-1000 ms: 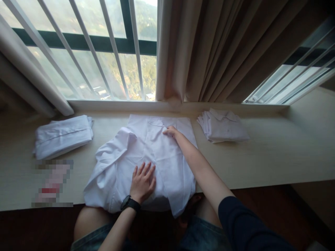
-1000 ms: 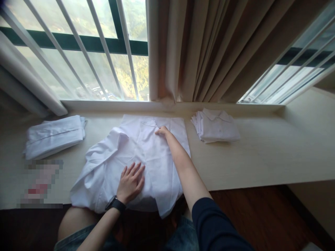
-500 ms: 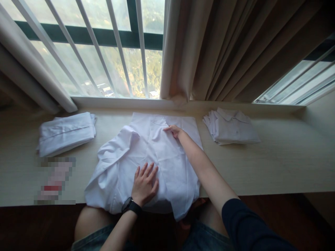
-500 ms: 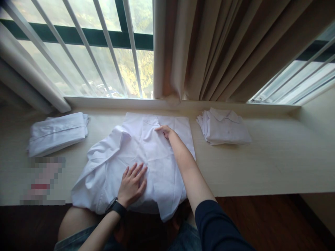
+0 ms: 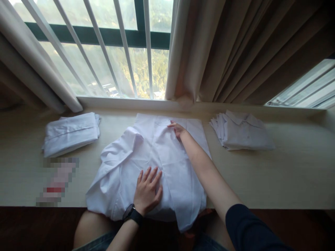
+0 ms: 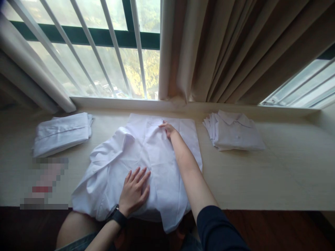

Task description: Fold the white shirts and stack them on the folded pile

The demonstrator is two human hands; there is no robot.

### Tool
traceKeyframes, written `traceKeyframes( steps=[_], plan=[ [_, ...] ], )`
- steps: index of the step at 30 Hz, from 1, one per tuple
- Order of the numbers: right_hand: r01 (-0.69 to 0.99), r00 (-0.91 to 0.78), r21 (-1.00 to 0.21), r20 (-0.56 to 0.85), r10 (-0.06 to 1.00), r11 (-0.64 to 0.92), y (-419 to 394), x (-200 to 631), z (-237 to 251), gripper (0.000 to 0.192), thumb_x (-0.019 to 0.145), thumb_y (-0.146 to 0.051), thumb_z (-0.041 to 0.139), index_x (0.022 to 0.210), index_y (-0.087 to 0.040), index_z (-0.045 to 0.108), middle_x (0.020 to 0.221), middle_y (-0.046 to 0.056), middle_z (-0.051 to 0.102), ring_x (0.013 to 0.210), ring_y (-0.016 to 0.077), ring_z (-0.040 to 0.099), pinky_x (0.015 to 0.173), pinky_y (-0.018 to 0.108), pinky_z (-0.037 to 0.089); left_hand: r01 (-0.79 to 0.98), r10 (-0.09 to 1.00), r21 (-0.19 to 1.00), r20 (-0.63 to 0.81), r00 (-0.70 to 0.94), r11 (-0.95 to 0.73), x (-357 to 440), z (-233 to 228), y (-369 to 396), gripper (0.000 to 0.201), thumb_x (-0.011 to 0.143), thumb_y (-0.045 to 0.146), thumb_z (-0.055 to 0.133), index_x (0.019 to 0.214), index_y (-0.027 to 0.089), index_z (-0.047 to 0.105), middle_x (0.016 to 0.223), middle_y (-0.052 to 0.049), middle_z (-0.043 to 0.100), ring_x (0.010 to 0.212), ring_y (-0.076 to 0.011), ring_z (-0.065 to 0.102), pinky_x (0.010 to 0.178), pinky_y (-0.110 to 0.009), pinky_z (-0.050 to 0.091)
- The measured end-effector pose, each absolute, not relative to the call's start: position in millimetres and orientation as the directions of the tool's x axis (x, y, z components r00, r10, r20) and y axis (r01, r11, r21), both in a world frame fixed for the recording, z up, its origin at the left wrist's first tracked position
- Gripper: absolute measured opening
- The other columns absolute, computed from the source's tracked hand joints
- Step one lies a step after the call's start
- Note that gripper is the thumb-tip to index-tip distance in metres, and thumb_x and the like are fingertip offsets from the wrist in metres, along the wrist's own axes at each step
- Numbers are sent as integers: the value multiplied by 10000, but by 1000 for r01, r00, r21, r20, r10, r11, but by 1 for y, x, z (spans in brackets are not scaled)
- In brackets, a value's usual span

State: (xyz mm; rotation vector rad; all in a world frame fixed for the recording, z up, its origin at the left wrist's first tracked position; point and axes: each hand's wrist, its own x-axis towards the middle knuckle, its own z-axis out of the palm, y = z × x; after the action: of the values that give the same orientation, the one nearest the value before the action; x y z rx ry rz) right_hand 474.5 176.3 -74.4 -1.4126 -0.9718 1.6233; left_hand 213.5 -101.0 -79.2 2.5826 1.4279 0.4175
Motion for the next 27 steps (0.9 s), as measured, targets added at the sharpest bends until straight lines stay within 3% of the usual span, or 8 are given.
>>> traceKeyframes(
  steps=[3,8,13,17,19,22,24,27],
  plan=[
    [-85,-95,-935,-336,937,-344,193,471,-70,959,678,-91,622,1559,-283,296,969,3,709,756,158,659,752,302,576,801,850,282,171,499,-528,213,-80,-101,573,905,359,546,1475,314,524,1550,-24,478,1456,-330,378,1215,-575,242],
    [-52,-226,-970,-222,949,-239,209,470,-63,960,605,-62,564,1526,-273,396,1062,19,693,869,181,655,812,330,583,794,843,281,173,510,-538,211,-82,-100,602,891,345,554,1490,308,505,1558,-29,465,1459,-332,371,1210,-577,249],
    [319,34,-933,-162,986,-164,211,461,-60,830,685,-77,572,1495,-176,423,1390,120,580,1227,266,570,1025,407,502,805,853,283,163,495,-521,212,-82,-100,583,898,351,549,1479,313,519,1554,-24,470,1461,-330,371,1214,-580,245],
    [615,202,-787,210,957,43,192,470,-50,643,785,-97,548,1426,-113,497,1477,168,498,1396,278,412,1205,427,302,801,854,298,171,491,-520,212,-81,-100,577,900,362,555,1474,316,529,1540,-38,489,1453,-335,382,1214,-580,245],
    [718,217,-682,411,886,140,152,485,-45,515,833,-130,506,1345,-115,564,1385,168,577,1325,262,488,1168,410,359,800,856,304,169,489,-517,212,-81,-100,573,901,364,551,1472,321,531,1540,-32,490,1453,-332,381,1217,-576,241],
    [689,401,-716,510,761,117,37,503,-50,362,890,-237,470,1207,-157,626,1214,145,661,1108,243,618,940,375,526,803,857,301,165,488,-515,212,-82,-100,563,900,361,544,1461,317,542,1547,-25,481,1459,-330,371,1224,-571,218],
    [615,604,-788,462,649,-11,-67,502,-66,263,905,-335,503,1072,-196,651,1073,117,694,965,242,655,842,376,547,805,856,294,165,489,-516,213,-84,-100,554,902,364,538,1454,312,549,1544,-24,485,1460,-329,367,1230,-564,201],
    [370,807,-914,229,544,-165,-213,476,-105,197,849,-415,600,966,-259,625,974,95,697,883,257,679,793,393,562,811,857,278,170,486,-515,215,-86,-102,543,909,372,523,1447,302,556,1537,-27,494,1460,-322,366,1235,-549,184]
  ],
)
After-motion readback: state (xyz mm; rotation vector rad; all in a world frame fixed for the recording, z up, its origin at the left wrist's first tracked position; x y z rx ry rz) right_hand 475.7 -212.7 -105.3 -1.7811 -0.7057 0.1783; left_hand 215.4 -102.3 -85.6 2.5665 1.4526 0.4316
